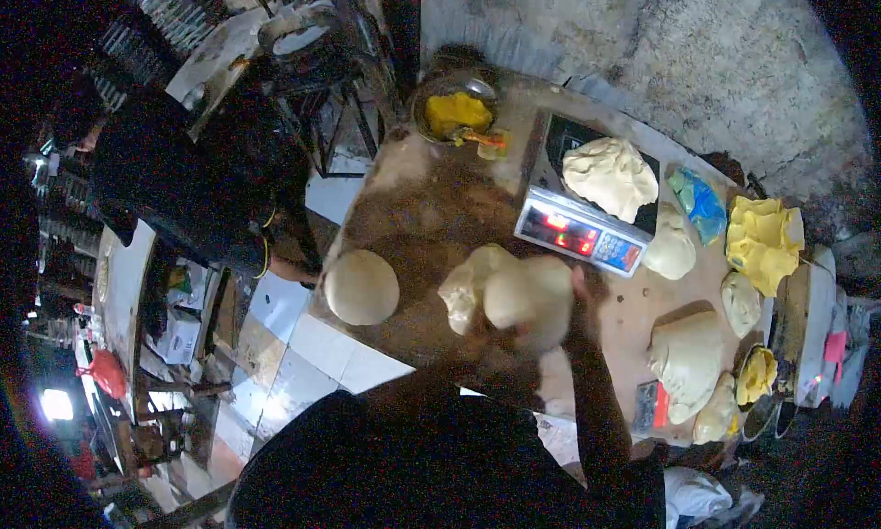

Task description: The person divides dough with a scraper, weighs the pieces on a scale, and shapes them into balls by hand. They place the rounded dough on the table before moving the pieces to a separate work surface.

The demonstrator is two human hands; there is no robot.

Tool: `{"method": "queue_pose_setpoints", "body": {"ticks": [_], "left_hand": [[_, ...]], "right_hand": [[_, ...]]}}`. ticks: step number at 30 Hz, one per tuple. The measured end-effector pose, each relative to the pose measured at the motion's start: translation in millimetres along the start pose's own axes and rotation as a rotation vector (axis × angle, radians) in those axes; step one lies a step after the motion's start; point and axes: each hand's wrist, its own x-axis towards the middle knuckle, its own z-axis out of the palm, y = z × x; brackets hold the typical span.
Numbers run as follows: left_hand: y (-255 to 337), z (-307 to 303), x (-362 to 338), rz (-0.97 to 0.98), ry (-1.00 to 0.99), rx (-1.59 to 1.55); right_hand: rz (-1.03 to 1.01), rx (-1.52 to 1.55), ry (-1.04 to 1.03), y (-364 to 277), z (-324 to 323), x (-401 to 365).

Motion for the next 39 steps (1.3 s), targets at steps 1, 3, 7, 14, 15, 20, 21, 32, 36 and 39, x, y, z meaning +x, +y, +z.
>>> {"method": "queue_pose_setpoints", "body": {"ticks": [1,3,7,14,15,20,21,32,36,39], "left_hand": [[1,-34,11,0.06,0.038,0.041],[47,-77,35,0.137,0.149,0.005],[94,-196,100,0.029,0.422,0.284],[101,-415,-58,-0.137,0.517,0.881],[108,-456,-104,-0.194,0.584,1.037],[141,-394,-209,0.257,1.068,0.851],[154,-376,-207,0.207,1.057,0.815],[128,-111,2,0.489,0.071,0.615],[120,-58,41,0.57,-0.177,0.76],[122,-30,49,0.531,-0.221,0.676]], "right_hand": [[-0.008,-0.05,0.16,23,-24,52],[0.084,-0.07,-0.012,28,47,103],[-0.18,-1.125,0.342,68,109,219],[0.253,-1.265,0.304,11,57,140],[0.15,-1.17,0.249,-11,33,106],[0.532,-0.451,0.283,-9,-161,50],[0.429,-0.671,0.286,14,-114,40],[-0.247,-0.709,0.179,101,9,-25],[-0.298,0.518,0.129,34,46,-83],[-0.227,0.281,0.394,16,35,-148]]}}
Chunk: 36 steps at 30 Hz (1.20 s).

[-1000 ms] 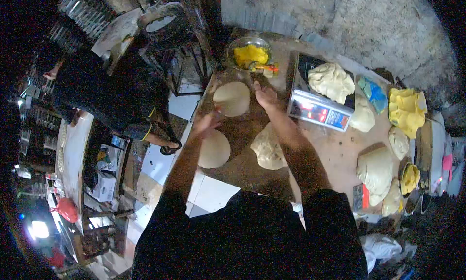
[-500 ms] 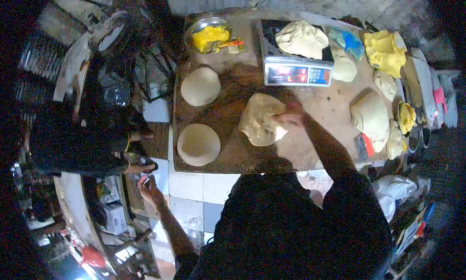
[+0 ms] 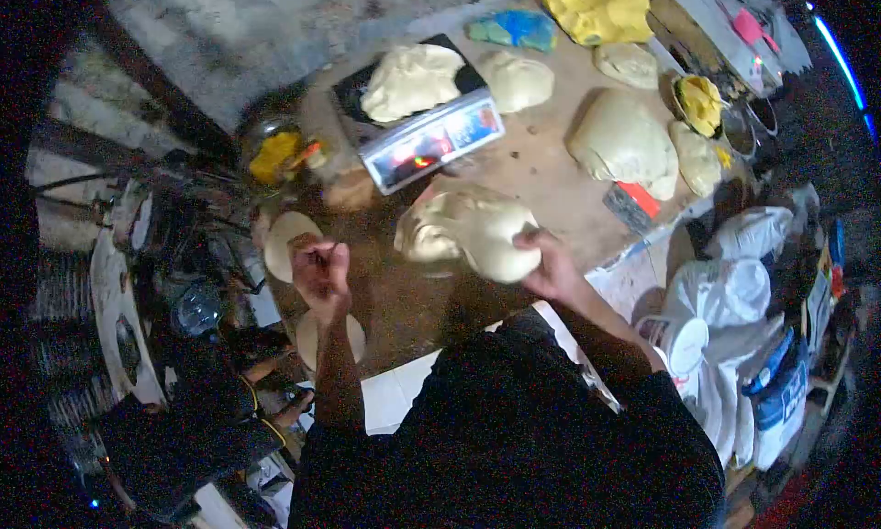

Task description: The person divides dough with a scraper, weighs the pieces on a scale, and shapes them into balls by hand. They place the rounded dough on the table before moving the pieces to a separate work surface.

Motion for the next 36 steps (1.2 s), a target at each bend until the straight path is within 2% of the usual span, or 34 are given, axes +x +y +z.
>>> {"method": "queue_pose_setpoints", "body": {"ticks": [1,3,5,6,7,9,10,11,12,13,14,15,16,18,19,21,22,23,24,25,27,28,30,31,33,34,36], "left_hand": [[-2,10,0,0.013,0.041,-0.067],[-18,25,-5,0.004,0.068,-0.144],[-54,26,-31,-0.076,-0.068,0.061],[-58,35,-42,-0.342,0.002,-0.211],[-60,41,-46,-0.35,-0.009,-0.201],[-46,58,-39,-0.191,-0.182,0.186],[-55,64,-50,-0.197,-0.189,0.209],[-72,68,-70,-0.288,-0.116,0.111],[-83,77,-76,-0.37,-0.037,0.009],[-74,113,-75,-0.346,0.045,0.009],[-62,155,-81,-0.326,0.125,0.01],[-57,169,-106,-0.17,-0.18,0.504],[-50,191,-109,-0.166,-0.204,0.526],[-41,244,-100,0.053,-0.641,0.628],[-35,264,-93,0.152,-0.849,0.66],[-29,299,-39,0.143,-0.802,0.81],[-55,309,-25,0.186,-0.814,0.856],[-80,315,-11,0.228,-0.832,0.903],[-87,323,14,0.103,-0.963,0.911],[-88,336,39,-0.023,-1.091,0.916],[-84,366,58,-0.408,-0.886,0.903],[-89,374,57,-0.414,-0.881,0.905],[-101,374,49,-0.334,-0.605,0.827],[-112,360,36,-0.348,-0.581,0.83],[-135,322,-2,-0.297,-1.054,0.823],[-58,309,-6,-0.43,-0.918,0.704],[-44,268,-71,-0.365,-0.788,0.75]], "right_hand": [[0.018,-0.069,0.055,7,-49,-8],[0.074,-0.033,-0.064,33,-130,-31],[0.3,0.087,0.387,86,-215,-54],[0.268,0.173,0.505,75,-179,-58],[0.275,0.187,0.509,67,-164,-52],[0.081,0.318,0.246,46,-144,-33],[0.103,0.454,0.253,6,-94,-23],[0.124,0.592,0.261,-29,-52,-5],[0.133,0.615,0.216,-36,-48,20],[0.138,0.633,0.169,-46,-46,46],[0.128,0.54,0.215,-45,-50,86],[0.122,0.455,0.266,-44,-60,118],[0.127,0.487,0.266,-63,-66,132],[0.374,0.12,0.144,-106,-73,151],[0.377,0.128,0.146,-121,-84,146],[-0.183,-0.178,-0.344,-153,-124,125],[-0.193,-0.182,-0.341,-162,-150,118],[-0.169,-0.318,-0.278,-161,-181,111],[-0.142,-0.45,-0.212,-152,-209,107],[-0.15,-0.444,-0.206,-129,-238,108],[-0.269,-0.651,-0.189,-71,-280,104],[-0.263,-0.651,-0.196,-54,-254,100],[-0.475,-0.891,0.47,-24,-174,100],[-0.47,-0.905,0.446,-32,-172,102],[-0.467,-0.7,-0.154,-46,-172,122],[-0.449,-0.707,-0.183,-34,-176,117],[-0.689,-1.01,-0.448,-4,-189,104]]}}
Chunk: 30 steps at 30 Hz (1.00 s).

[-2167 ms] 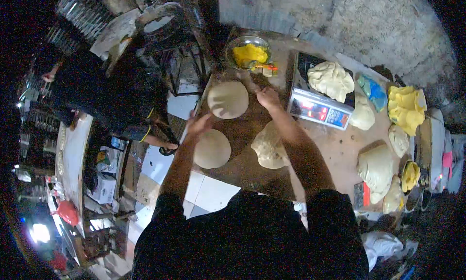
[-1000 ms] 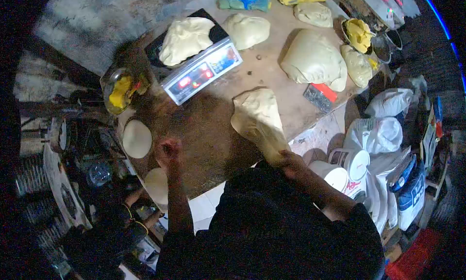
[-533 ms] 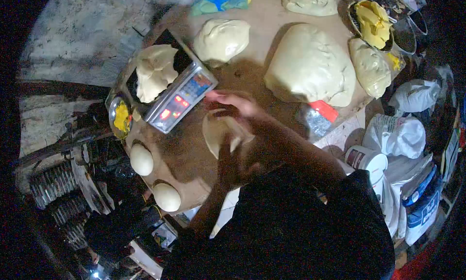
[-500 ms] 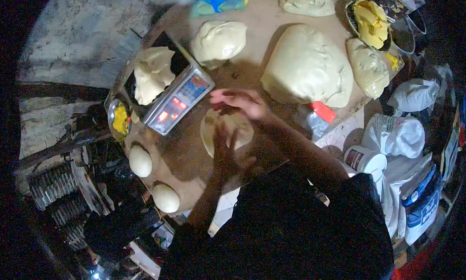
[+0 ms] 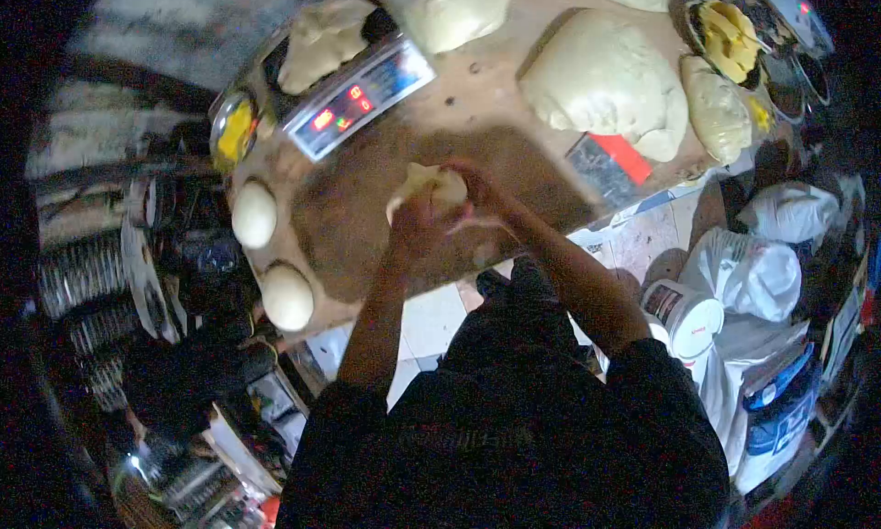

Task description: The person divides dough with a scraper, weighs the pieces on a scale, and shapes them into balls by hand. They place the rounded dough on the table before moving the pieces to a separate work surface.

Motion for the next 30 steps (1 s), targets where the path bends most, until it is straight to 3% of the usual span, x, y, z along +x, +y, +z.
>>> {"method": "queue_pose_setpoints", "body": {"ticks": [2,3,4,5,7,8,9,10,11,12,13,14,15,16,17,18,20,21,22,23,24,25,26,27,29,30], "left_hand": [[-63,67,-81,0.234,0.168,-0.205],[-28,36,-110,-0.044,-0.063,-0.275],[-52,70,-140,0.088,-0.036,-0.219],[-60,83,-147,0.262,-0.135,-0.219],[-90,96,-123,0.274,-0.178,0.032],[-62,54,-110,0.109,-0.219,0.128],[-21,2,-109,-0.054,-0.269,0.222],[-3,-20,-115,-0.049,-0.263,0.208],[12,-41,-116,0.071,-0.058,0.11],[24,-57,-117,0.186,0.142,0.009],[31,-68,-118,0.294,0.34,-0.093],[32,-72,-116,0.396,0.539,-0.196],[32,-70,-123,0.318,0.424,-0.159],[17,-43,-118,0.372,0.372,-0.031],[-4,-4,-114,0.425,0.309,0.098],[-13,22,-118,0.422,0.23,0.039],[-21,39,-130,0.42,0.136,-0.002],[-26,37,-136,0.3,-0.076,-0.267],[-34,30,-131,0.165,-0.29,-0.522],[-46,18,-115,0.16,-0.31,-0.498],[-61,6,-96,-0.063,-0.213,-0.602],[-75,-1,-74,-0.287,-0.109,-0.695],[-98,9,-41,-0.252,0.133,-0.313],[-119,19,-6,-0.199,0.368,0.067],[-97,-42,43,-0.319,0.074,0.221],[-84,-56,59,-0.299,0.063,0.24]], "right_hand": [[0.712,0.433,-0.157,-63,19,-31],[0.552,0.157,-0.334,-63,33,-63],[0.382,-0.117,-0.499,-56,43,-86],[0.367,-0.132,-0.51,-55,49,-88],[0.186,-0.414,-0.542,-59,57,-94],[0.44,-0.378,-0.579,-82,45,-66],[0.377,-0.377,-0.499,-126,36,-36],[0.307,-0.38,-0.417,-159,28,-12],[0.047,-0.438,-0.256,-165,21,-2],[0.005,-0.475,-0.127,-182,19,9],[0.009,-0.487,-0.139,-185,20,5],[-0.136,-0.612,-0.057,-188,21,-3],[-0.285,-0.732,0.03,-186,20,-5],[-0.434,-0.76,0.075,-134,19,-25],[-0.333,-0.823,-0.039,-150,22,-37],[-0.165,-0.712,-0.231,-97,16,-65],[0.509,-0.696,-0.902,-79,18,-85],[0.51,-0.676,-0.888,-90,9,-66],[0.498,-0.543,-1.062,-100,-8,-41],[0.475,-0.406,-1.232,-98,-25,-16],[0.353,-0.491,-1.155,-29,-36,-18],[0.454,-0.362,-0.852,-22,-46,8],[0.548,-0.232,-0.546,-19,-54,29],[0.551,-0.213,-0.53,9,-57,31],[0.61,0.26,0.371,87,-47,13],[0.621,0.429,0.481,101,-39,2]]}}
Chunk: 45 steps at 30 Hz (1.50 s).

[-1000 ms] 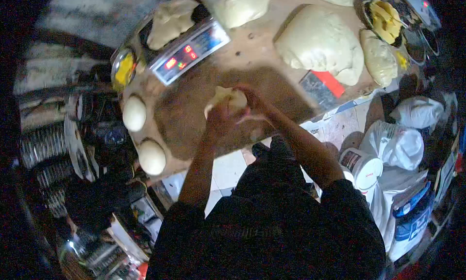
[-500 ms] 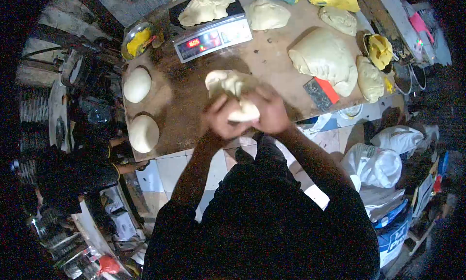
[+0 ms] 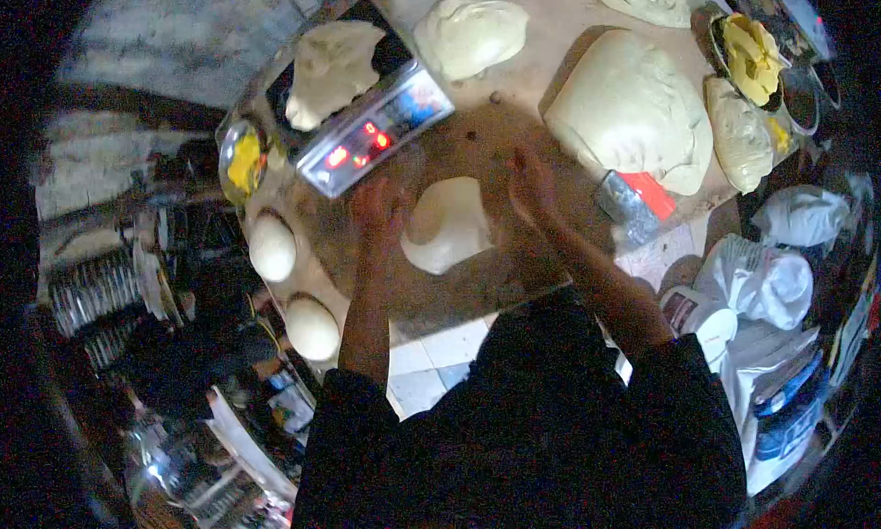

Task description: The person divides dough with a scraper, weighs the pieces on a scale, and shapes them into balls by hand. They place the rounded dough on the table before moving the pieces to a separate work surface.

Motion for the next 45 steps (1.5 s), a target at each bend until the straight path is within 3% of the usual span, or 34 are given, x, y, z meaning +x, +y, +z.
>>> {"method": "queue_pose_setpoints", "body": {"ticks": [1,3,5,9,11,12,14,16,17,18,19,21,23,24,25,27,28,29,30,31,32,33,34,35,36,37,39,41,42,45], "left_hand": [[16,-12,8,0.131,0.022,-0.037],[47,-21,9,0.372,0.057,-0.137],[68,-16,2,0.592,0.106,-0.254],[69,11,16,0.38,-0.048,-0.456],[51,6,12,0.234,-0.204,-0.4],[60,-36,-13,0.224,-0.43,-0.615],[26,-1,-58,0.251,-0.382,-0.607],[-12,66,-114,0.451,-0.183,-0.57],[-36,110,-142,0.635,-0.018,-0.489],[-27,113,-174,0.508,-0.197,-0.633],[-16,103,-196,0.382,-0.376,-0.768],[-17,90,-192,0.423,-0.316,-0.687],[9,8,-179,0.21,-0.369,-0.582],[32,-49,-184,0.093,-0.412,-0.557],[26,-44,-174,-0.017,-0.385,-0.666],[47,-96,-195,0.336,-0.053,-0.767],[45,-90,-195,0.333,-0.049,-0.784],[40,-78,-191,0.398,-0.104,-0.776],[34,-62,-186,0.464,-0.167,-0.762],[31,-36,-179,0.548,-0.089,-0.699],[25,1,-174,0.557,-0.11,-0.627],[19,43,-172,0.568,-0.136,-0.556],[13,96,-177,0.542,-0.173,-0.522],[10,128,-184,0.517,-0.204,-0.482],[20,81,-189,0.673,-0.257,-0.566],[14,74,-168,0.674,-0.271,-0.555],[4,61,-119,0.325,-0.144,-0.627],[1,52,-60,-0.021,-0.001,-0.675],[0,56,-23,0.249,0.234,-0.479],[7,27,46,0.267,0.166,-0.298]], "right_hand": [[0.038,0.185,0.059,20,-1,-16],[-0.12,0.232,-0.228,63,-5,-66],[-0.308,-0.478,-0.302,-34,51,-118],[-0.082,-0.257,-0.189,-96,99,-75],[0.082,-0.135,-0.141,-104,112,-73],[0.084,-0.153,-0.171,-103,111,-79],[0.13,-0.724,-0.396,-98,98,-90],[-0.05,-0.716,-0.586,-48,74,-133],[0.034,-0.482,-0.686,-56,80,-161],[0.116,-0.246,-0.779,-83,93,-188],[-0.077,-0.192,-0.821,-141,116,-216],[-0.798,-0.213,-1.016,-68,110,-193],[0.062,-0.211,-0.798,-56,105,-180],[0.131,-0.33,-0.788,-65,103,-154],[0.203,-0.449,-0.775,-73,100,-136],[-0.21,-0.89,-0.801,-202,135,-177],[-0.306,-0.72,-0.756,-209,138,-188],[-0.22,-0.822,-0.782,-196,128,-183],[-0.298,-0.879,-0.736,-175,115,-176],[-0.368,-0.932,-0.686,-149,102,-172],[-0.722,-1.087,-0.686,-121,90,-177],[-0.309,-1.157,-0.753,-87,75,-181],[-0.195,-1.307,-0.811,-69,62,-186],[-0.078,-1.257,-0.889,-52,42,-189],[-0.003,-1.176,-1.018,-57,34,-178],[0.068,-1.088,-1.146,-61,28,-163],[-0.187,-0.987,-0.946,-93,29,-116],[0.172,-0.402,-0.33,17,-3,-36],[0.19,-0.386,-0.323,10,-2,-29],[0.072,-0.7,-0.05,-85,34,-6]]}}
